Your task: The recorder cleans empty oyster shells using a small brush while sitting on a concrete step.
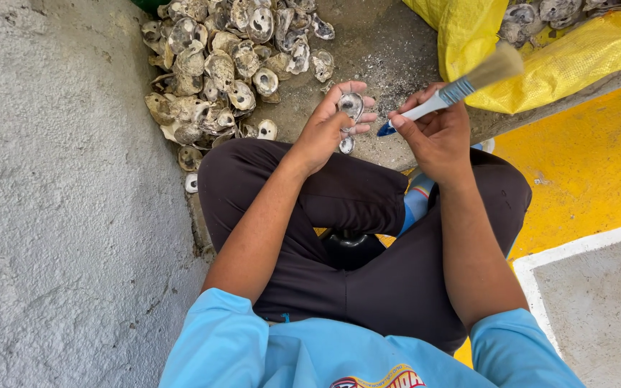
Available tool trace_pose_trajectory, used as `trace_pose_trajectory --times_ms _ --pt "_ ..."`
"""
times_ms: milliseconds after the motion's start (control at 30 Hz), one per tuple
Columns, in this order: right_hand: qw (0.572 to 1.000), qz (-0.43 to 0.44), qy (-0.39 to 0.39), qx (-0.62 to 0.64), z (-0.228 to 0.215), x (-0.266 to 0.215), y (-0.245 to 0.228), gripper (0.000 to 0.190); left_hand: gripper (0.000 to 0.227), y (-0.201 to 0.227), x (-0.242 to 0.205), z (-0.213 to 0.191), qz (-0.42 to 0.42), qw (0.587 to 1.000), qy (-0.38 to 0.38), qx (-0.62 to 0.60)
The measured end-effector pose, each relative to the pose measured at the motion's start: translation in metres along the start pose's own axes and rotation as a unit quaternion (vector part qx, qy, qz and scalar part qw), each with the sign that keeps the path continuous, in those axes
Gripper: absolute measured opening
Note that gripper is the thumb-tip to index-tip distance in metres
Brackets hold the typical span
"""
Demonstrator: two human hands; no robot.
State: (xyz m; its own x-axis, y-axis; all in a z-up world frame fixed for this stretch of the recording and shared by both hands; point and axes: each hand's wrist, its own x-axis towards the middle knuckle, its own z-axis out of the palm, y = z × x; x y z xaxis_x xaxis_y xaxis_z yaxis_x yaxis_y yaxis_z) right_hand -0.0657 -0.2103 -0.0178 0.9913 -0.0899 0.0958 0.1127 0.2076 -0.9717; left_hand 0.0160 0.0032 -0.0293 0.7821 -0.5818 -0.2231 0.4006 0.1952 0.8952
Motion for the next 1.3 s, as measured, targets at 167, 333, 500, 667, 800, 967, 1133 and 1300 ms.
trace_pose_trajectory --times_ms 167,333,500,667,800,967,1133,1300 --pt "0.990 -0.134 0.029 0.010 0.032 -0.010 -0.018 0.045 0.045 -0.006 -0.001 -0.004 -0.028 0.996 -0.046 -0.072" --pt "0.948 -0.147 -0.023 -0.283 0.049 0.006 -0.004 0.034 0.061 -0.021 -0.006 -0.004 -0.048 0.994 -0.043 -0.090" --pt "0.983 -0.177 -0.003 -0.051 0.062 0.007 -0.009 0.029 0.064 -0.035 -0.002 -0.017 -0.025 0.990 -0.007 -0.138" --pt "0.973 -0.101 -0.023 -0.209 0.063 0.007 -0.001 0.023 0.066 -0.016 -0.007 -0.009 -0.049 0.985 -0.001 -0.166" --pt "0.982 -0.174 0.024 -0.066 0.067 0.001 -0.005 0.025 0.066 -0.039 -0.005 -0.018 -0.018 0.977 0.013 -0.214" --pt "0.966 -0.161 -0.023 -0.200 0.069 0.006 -0.012 0.022 0.065 -0.030 -0.007 -0.018 -0.018 0.978 0.003 -0.208" --pt "0.957 -0.160 -0.023 -0.241 0.068 0.000 -0.003 0.023 0.067 -0.045 -0.012 -0.017 -0.012 0.978 0.006 -0.207" --pt "0.978 -0.136 -0.026 -0.156 0.051 0.006 -0.004 0.026 0.066 -0.037 0.000 -0.020 0.004 0.977 0.020 -0.210"
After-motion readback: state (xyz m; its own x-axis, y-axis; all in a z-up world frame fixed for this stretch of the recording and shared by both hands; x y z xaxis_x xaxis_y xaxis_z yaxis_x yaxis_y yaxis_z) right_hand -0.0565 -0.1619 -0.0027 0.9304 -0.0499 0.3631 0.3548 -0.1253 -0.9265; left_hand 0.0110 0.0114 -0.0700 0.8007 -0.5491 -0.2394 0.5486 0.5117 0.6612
